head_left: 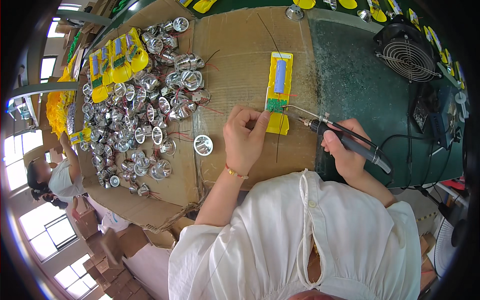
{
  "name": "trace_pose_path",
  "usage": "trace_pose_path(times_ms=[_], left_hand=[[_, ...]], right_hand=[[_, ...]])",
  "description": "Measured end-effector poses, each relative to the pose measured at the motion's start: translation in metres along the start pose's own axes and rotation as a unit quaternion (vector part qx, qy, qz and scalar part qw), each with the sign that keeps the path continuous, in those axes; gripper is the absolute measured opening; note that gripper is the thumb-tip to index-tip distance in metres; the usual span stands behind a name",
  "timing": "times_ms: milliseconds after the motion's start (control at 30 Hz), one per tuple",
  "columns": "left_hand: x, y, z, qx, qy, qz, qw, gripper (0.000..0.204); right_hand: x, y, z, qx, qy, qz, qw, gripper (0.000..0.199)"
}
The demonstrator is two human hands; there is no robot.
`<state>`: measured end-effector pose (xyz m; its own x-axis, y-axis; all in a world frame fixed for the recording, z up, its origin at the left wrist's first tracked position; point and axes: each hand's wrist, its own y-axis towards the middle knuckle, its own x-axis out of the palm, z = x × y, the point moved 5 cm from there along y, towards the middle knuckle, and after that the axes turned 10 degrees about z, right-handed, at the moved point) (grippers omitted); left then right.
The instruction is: Soldering electrical wires onto circuit boards for lighting components on a factory assembly line.
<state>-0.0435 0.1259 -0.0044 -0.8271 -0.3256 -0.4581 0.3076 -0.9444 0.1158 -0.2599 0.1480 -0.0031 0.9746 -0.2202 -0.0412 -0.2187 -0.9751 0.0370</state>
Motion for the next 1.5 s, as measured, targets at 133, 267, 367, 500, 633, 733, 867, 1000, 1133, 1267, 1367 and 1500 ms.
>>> trace_pose_path(times_ms=[133, 267, 367, 500, 633, 733, 867, 1000, 1133, 1267, 1367, 1500], left_hand=[[0.002, 0.0, 0.0, 0.004, 0.008, 0.0, 1.0, 0.014], [0.003, 0.0, -0.001, 0.003, 0.005, 0.003, 1.0, 0.015], [0.004, 0.0, -0.002, 0.001, 0.004, 0.007, 1.0, 0.016], [0.004, 0.001, -0.001, -0.007, 0.002, 0.011, 1.0, 0.016], [0.003, 0.001, 0.0, 0.004, 0.015, 0.012, 1.0, 0.016], [0.004, 0.0, 0.0, -0.002, 0.002, 0.018, 1.0, 0.016], [0.004, 0.0, -0.002, 0.013, 0.018, 0.018, 1.0, 0.015], [0.005, 0.0, -0.002, 0.009, 0.01, 0.019, 1.0, 0.015], [0.005, 0.0, -0.007, 0.003, -0.026, 0.03, 0.999, 0.015], [0.005, -0.001, -0.003, 0.011, -0.015, 0.028, 0.999, 0.015], [0.004, -0.002, -0.003, 0.0, -0.019, 0.03, 0.999, 0.015], [0.005, -0.003, -0.006, -0.004, -0.021, 0.03, 0.999, 0.015]], right_hand=[[0.003, 0.0, -0.001, 0.001, 0.006, -0.004, 1.0, 0.015], [0.004, 0.001, -0.002, -0.005, 0.0, -0.006, 1.0, 0.015], [0.005, 0.001, -0.004, -0.017, -0.003, -0.011, 1.0, 0.015], [0.003, -0.001, -0.004, -0.028, -0.028, -0.018, 0.999, 0.016], [-0.001, -0.001, -0.003, -0.003, 0.023, -0.005, 1.0, 0.013], [-0.001, -0.001, -0.004, -0.007, 0.019, -0.007, 1.0, 0.013], [0.001, 0.0, -0.004, -0.007, 0.025, -0.017, 1.0, 0.013], [0.0, 0.001, -0.001, -0.007, 0.02, -0.018, 1.0, 0.013], [0.003, 0.001, -0.003, 0.01, 0.026, -0.012, 1.0, 0.014], [0.009, 0.004, 0.002, 0.011, 0.036, -0.022, 0.999, 0.013], [0.013, 0.004, 0.004, 0.027, 0.041, -0.024, 0.998, 0.012], [0.012, 0.004, 0.008, 0.051, 0.042, -0.026, 0.997, 0.012]])
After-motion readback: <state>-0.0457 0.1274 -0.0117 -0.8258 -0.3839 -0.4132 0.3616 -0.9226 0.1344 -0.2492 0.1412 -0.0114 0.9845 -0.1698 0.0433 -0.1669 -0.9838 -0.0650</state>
